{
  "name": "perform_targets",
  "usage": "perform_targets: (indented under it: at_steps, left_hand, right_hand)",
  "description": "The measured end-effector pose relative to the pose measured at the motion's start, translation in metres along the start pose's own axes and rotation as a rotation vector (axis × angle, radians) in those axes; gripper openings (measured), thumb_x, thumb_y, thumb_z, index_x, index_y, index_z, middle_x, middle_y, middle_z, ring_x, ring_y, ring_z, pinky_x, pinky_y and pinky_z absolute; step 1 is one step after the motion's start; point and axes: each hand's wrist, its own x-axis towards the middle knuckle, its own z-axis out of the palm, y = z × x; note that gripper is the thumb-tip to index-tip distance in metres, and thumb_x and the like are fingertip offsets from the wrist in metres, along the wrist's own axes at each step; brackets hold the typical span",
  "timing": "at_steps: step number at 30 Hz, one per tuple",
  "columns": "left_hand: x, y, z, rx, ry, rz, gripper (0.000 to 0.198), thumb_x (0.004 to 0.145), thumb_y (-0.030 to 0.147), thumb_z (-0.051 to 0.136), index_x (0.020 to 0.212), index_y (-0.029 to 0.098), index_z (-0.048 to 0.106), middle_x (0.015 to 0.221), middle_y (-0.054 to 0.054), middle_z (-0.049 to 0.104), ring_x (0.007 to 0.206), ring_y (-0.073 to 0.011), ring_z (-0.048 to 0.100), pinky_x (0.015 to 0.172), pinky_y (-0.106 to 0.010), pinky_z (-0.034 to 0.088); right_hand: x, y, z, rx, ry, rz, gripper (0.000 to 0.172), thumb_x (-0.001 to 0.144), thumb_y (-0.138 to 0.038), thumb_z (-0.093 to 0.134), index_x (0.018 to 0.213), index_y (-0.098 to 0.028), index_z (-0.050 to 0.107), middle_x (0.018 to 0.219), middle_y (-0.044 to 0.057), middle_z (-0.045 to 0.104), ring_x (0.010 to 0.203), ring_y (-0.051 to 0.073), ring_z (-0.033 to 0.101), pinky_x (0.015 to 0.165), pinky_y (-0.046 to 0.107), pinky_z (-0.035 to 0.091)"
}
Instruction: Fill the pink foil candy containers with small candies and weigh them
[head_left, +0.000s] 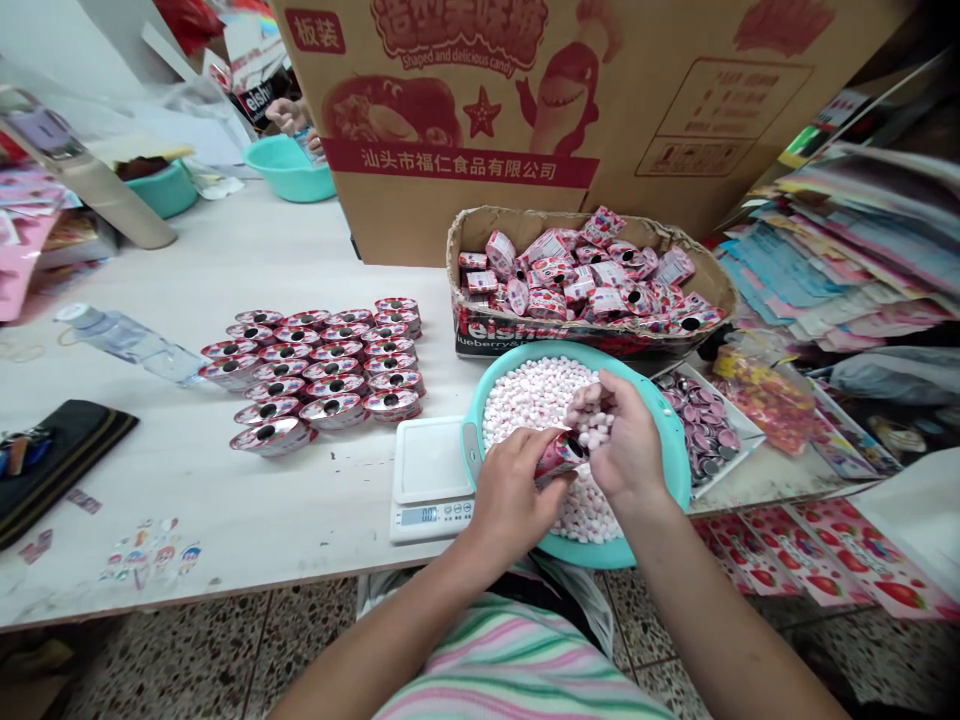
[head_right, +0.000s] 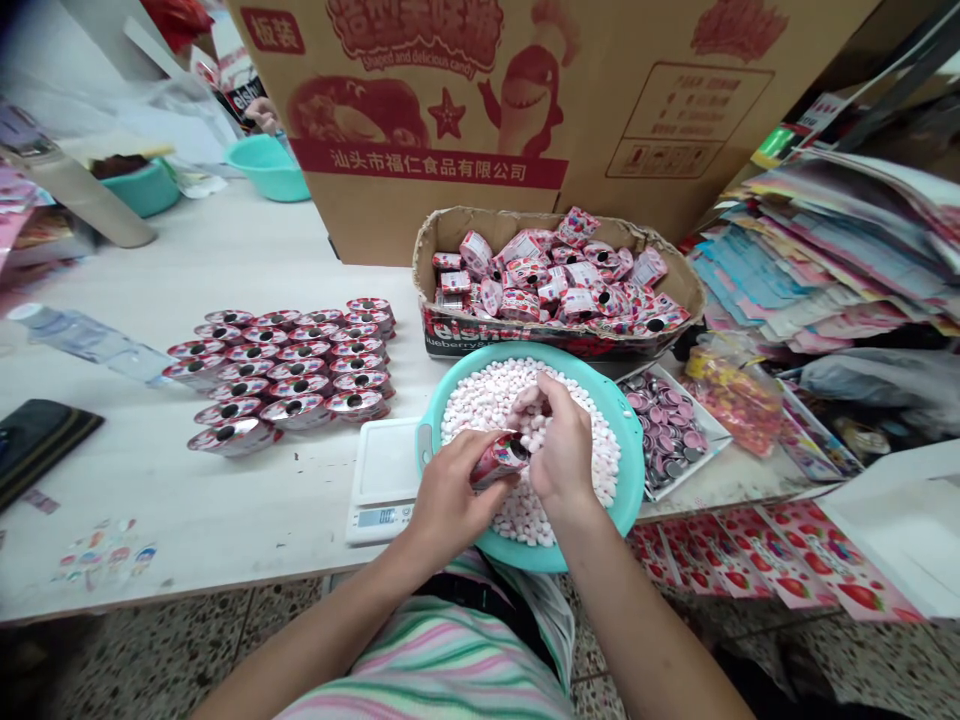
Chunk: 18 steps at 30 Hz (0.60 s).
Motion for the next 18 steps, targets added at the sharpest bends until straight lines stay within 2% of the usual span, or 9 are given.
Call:
perform_targets:
  at_steps: [6,11,15,18]
  left_hand:
    - [0.0031,0.0006,-0.0024,-0.043,0.024,-0.006,0.043,0.076,0.02,0.064,0.119,0.022,0.057,0.107,-0.005,0.063,0.1,-0.0212,0.057,0.087,-0.033,0.044]
    - [0.0042,0.0007,-0.0037,-0.082,0.026,-0.019,0.042,0.076,0.019,0.065,0.118,0.021,0.058,0.106,-0.005,0.063,0.099,-0.0205,0.058,0.087,-0.032,0.045]
    - [0.0026,0.0002,-0.0018,-0.019,0.021,0.004,0.046,0.076,0.02,0.065,0.121,0.022,0.056,0.107,-0.005,0.062,0.101,-0.0219,0.056,0.087,-0.034,0.044]
    - [0.0018,0.0004,-0.0005,-0.019,0.017,-0.005,0.045,0.076,0.02,0.065,0.12,0.022,0.057,0.105,-0.005,0.062,0.099,-0.0215,0.057,0.086,-0.033,0.044]
  right_hand:
    - [-0.0013,-0.0006,0.0032,-0.099,-0.056,-0.022,0.031,0.074,-0.036,0.063,0.05,-0.018,0.056,0.05,-0.002,0.054,0.048,0.009,0.052,0.049,0.021,0.044]
    - [-0.0007,-0.0011,0.0035,-0.057,-0.058,0.001,0.034,0.075,-0.036,0.062,0.047,-0.018,0.054,0.046,-0.003,0.05,0.048,0.009,0.052,0.053,0.022,0.046]
    - [-0.0021,-0.0028,0.0036,-0.092,-0.045,0.026,0.035,0.075,-0.038,0.061,0.048,-0.018,0.053,0.047,-0.001,0.053,0.046,0.009,0.05,0.042,0.02,0.037]
    - [-0.0031,-0.0041,0.0036,-0.078,-0.057,0.045,0.034,0.075,-0.037,0.061,0.048,-0.018,0.053,0.047,-0.001,0.053,0.046,0.009,0.049,0.04,0.02,0.034]
